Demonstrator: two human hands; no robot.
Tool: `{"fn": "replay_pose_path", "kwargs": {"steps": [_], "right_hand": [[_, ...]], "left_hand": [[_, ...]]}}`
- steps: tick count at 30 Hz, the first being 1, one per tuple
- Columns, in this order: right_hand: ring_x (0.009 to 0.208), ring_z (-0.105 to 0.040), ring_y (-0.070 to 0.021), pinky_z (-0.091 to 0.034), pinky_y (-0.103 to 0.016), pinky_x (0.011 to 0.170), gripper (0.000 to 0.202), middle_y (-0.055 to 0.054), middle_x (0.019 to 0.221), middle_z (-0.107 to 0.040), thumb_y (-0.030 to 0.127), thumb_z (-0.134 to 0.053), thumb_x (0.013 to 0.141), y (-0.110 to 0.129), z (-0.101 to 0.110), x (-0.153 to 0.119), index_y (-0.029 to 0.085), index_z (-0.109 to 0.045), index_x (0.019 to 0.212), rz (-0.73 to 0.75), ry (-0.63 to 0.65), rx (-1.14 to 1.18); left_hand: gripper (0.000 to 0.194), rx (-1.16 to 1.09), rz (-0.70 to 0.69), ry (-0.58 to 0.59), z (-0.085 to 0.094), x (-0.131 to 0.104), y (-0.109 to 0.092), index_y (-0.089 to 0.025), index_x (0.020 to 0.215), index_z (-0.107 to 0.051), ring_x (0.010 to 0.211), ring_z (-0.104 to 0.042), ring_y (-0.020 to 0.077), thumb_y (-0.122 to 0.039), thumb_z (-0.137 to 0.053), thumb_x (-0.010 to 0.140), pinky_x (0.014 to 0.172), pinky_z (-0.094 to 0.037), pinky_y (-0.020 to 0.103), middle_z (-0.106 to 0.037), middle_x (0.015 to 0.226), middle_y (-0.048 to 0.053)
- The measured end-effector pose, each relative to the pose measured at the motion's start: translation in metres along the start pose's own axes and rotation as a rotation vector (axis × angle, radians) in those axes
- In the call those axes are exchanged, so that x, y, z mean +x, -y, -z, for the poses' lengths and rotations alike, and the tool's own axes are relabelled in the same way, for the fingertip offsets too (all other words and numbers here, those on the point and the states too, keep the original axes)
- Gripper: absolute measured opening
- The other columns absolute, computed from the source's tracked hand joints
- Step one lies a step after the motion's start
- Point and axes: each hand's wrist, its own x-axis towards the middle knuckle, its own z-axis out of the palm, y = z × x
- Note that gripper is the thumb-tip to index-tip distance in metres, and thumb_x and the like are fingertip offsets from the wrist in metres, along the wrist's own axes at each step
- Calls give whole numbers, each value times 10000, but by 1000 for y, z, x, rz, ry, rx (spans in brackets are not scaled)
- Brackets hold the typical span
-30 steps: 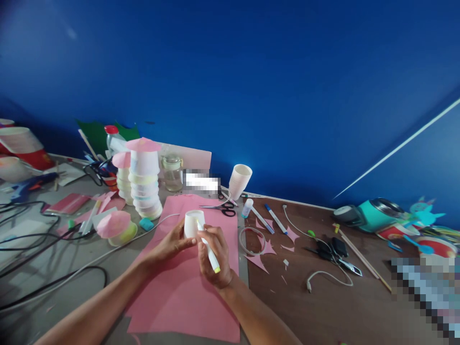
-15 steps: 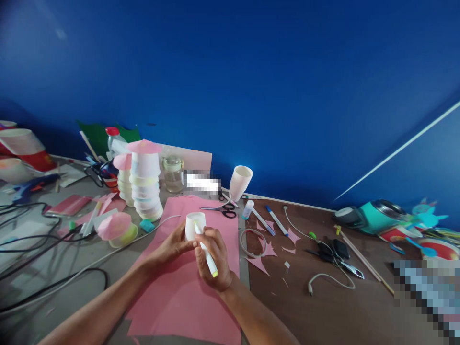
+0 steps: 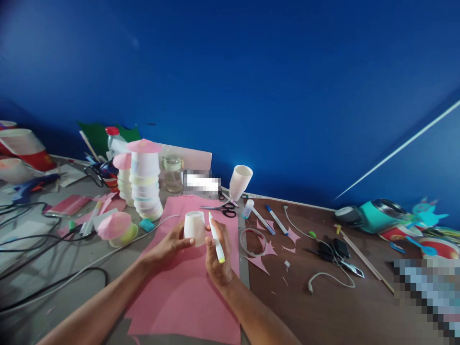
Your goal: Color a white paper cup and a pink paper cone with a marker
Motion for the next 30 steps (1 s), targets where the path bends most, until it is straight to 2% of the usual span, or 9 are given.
{"fn": "replay_pose_path", "kwargs": {"steps": [4,7,15,20,26,30], "right_hand": [[1044,-617,-233,-555,-400,877,356,-98,1128,-602,251,-415,994,3,0,-1,235,-492,1340,22,5,22],[1043,-617,-239,-562,-395,858,355,-103,1141,-601,236,-427,983,7,0,-2,235,-502,1330,40,10,51],[1046,-608,-252,-550,-444,884,449,-111,1173,-577,186,-422,964,12,-1,-6,256,-420,1407,127,91,86],[1027,-598,-250,-560,-432,862,437,-105,1130,-584,156,-442,931,13,-1,-6,247,-470,1358,131,90,74],[1049,-603,-266,-575,-446,853,495,-121,1144,-593,135,-465,895,14,-1,-6,243,-473,1378,246,96,48],[1088,-615,-292,-574,-481,869,496,-128,1139,-623,162,-482,889,15,1,-5,251,-487,1377,301,116,61]], "left_hand": [[545,-90,-32,-27,1,1,6,-193,1306,-548,1097,-554,294,-346,-714,811,876,-447,354,-630,1203,104],[487,-90,0,-39,4,0,10,-193,1286,-572,1099,-551,291,-311,-690,829,892,-443,363,-640,1175,101],[376,-21,-22,-20,5,1,7,-165,1068,-612,913,-564,214,-388,-748,796,816,-453,321,-633,1024,66],[371,-42,13,-41,5,1,8,-171,1057,-600,909,-560,207,-370,-758,786,803,-455,313,-624,1006,55],[287,-55,31,-85,6,-1,10,-159,1010,-619,859,-537,187,-289,-745,787,771,-452,296,-608,913,32],[260,-44,11,-127,8,0,10,-169,1014,-632,903,-543,198,-280,-727,799,823,-443,308,-622,961,39]]}}
